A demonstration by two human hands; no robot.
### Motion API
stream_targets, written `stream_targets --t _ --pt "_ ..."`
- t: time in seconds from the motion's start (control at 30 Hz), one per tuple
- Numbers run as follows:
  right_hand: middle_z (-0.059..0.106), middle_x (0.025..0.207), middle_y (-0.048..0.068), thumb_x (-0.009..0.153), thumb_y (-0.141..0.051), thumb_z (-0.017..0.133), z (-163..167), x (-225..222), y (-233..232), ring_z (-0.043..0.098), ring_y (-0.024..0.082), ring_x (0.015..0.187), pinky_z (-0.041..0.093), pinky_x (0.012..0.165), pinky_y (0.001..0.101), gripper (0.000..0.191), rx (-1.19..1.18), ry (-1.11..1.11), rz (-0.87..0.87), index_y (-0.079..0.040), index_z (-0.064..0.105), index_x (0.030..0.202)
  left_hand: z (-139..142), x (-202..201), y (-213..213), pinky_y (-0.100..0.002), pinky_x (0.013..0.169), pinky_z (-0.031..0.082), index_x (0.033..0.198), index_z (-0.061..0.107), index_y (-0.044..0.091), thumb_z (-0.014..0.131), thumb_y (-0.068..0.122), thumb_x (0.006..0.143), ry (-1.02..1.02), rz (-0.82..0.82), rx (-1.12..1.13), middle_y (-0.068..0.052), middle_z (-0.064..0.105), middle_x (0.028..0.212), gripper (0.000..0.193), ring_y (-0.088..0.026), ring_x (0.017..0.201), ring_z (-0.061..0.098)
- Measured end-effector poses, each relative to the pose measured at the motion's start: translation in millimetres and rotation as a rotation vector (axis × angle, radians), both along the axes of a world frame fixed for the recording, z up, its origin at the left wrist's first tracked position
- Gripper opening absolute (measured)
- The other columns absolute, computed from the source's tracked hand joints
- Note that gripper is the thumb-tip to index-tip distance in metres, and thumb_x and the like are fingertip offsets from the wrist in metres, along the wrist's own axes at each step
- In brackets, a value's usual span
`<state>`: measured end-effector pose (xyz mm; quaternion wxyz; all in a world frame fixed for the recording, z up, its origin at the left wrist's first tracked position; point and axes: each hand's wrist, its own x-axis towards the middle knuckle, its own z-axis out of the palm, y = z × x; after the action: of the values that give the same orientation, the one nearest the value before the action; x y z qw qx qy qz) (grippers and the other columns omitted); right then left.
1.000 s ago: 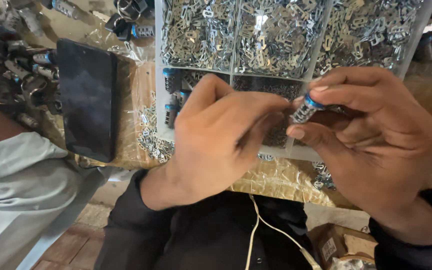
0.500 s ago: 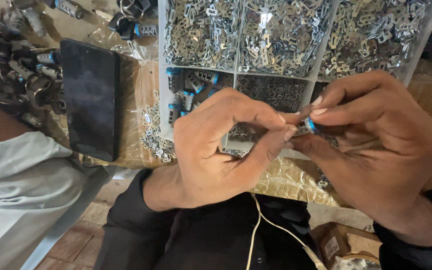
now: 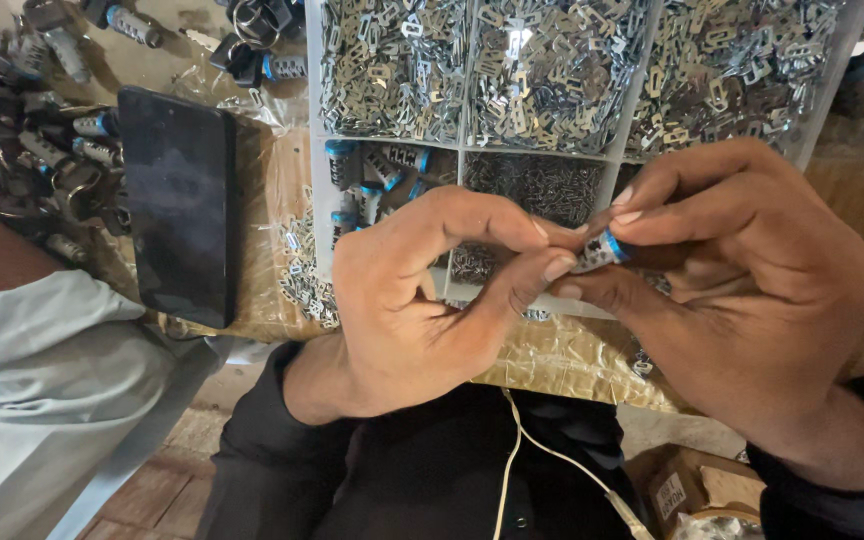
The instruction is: The person sits at a workbench assembling small lock cylinders by hand. They pick tiny metal pins and springs from a compartment organizer box, insert them into the lock core held in one hand, and place finished lock cores onto a large pile of completed units on the table.
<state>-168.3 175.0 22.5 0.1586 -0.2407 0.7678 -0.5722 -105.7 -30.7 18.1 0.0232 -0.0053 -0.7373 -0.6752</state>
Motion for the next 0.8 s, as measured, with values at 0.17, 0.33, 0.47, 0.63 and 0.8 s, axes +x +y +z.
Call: stream_targets --t 0.17,0.33,0.47,0.63,0.8 --pt "0.058 0.117 0.021 0.089 0.001 0.076 1.2 0.4 -0.4 0.074 0.02 0.1 0.064 0.085 0.0301 0.024 0.056 0.016 -0.003 0.007 0.06 0.106 1.0 -1.9 0.4 -0.02 0.08 0.065 0.106 0.064 -0.001 0.08 0.0 0.103 0.052 0.007 -0.085 -0.011 0.076 0.102 0.017 -0.013 0.096 0.079" --pt "0.058 0.117 0.02 0.092 0.001 0.074 -1.2 -0.2 -0.7 0.074 0.02 0.101 0.064 0.086 0.0288 0.021 0.01 0.027 -0.011 0.007 0.06 0.107 4.1 -5.7 -3.2 -0.021 0.071 0.059 0.1 0.063 0.0 0.081 -0.004 0.093 0.095 -0.003 -0.164 -0.01 0.076 0.097 0.02 -0.015 0.088 0.077" --pt "0.059 0.118 0.02 0.093 0.003 0.074 -1.5 -2.1 0.6 0.075 0.02 0.101 0.064 0.086 0.0286 0.02 0.031 0.037 -0.004 0.007 0.06 0.107 7.4 -9.6 -4.0 -0.024 0.072 0.057 0.1 0.064 0.001 0.082 -0.004 0.092 0.107 -0.003 -0.208 -0.009 0.076 0.097 0.021 -0.014 0.085 0.075" --pt "0.059 0.116 0.019 0.091 0.0 0.076 -3.3 -0.7 2.2 0.075 0.019 0.099 0.064 0.084 0.0271 0.022 0.013 0.053 0.012 0.005 0.062 0.108 3.8 -10.2 -3.8 -0.022 0.071 0.06 0.098 0.064 0.003 0.085 0.0 0.091 0.101 -0.014 -0.213 -0.007 0.075 0.097 0.023 -0.015 0.091 0.077" --pt "0.067 0.109 0.015 0.083 -0.008 0.084 -3.1 -0.8 5.2 0.075 0.015 0.092 0.059 0.069 0.0203 0.024 0.03 0.052 0.064 -0.001 0.07 0.101 1.2 -4.9 -19.7 -0.023 0.072 0.053 0.099 0.068 0.008 0.091 0.013 0.088 0.025 -0.138 -0.22 -0.001 0.073 0.09 0.026 -0.011 0.083 0.069"
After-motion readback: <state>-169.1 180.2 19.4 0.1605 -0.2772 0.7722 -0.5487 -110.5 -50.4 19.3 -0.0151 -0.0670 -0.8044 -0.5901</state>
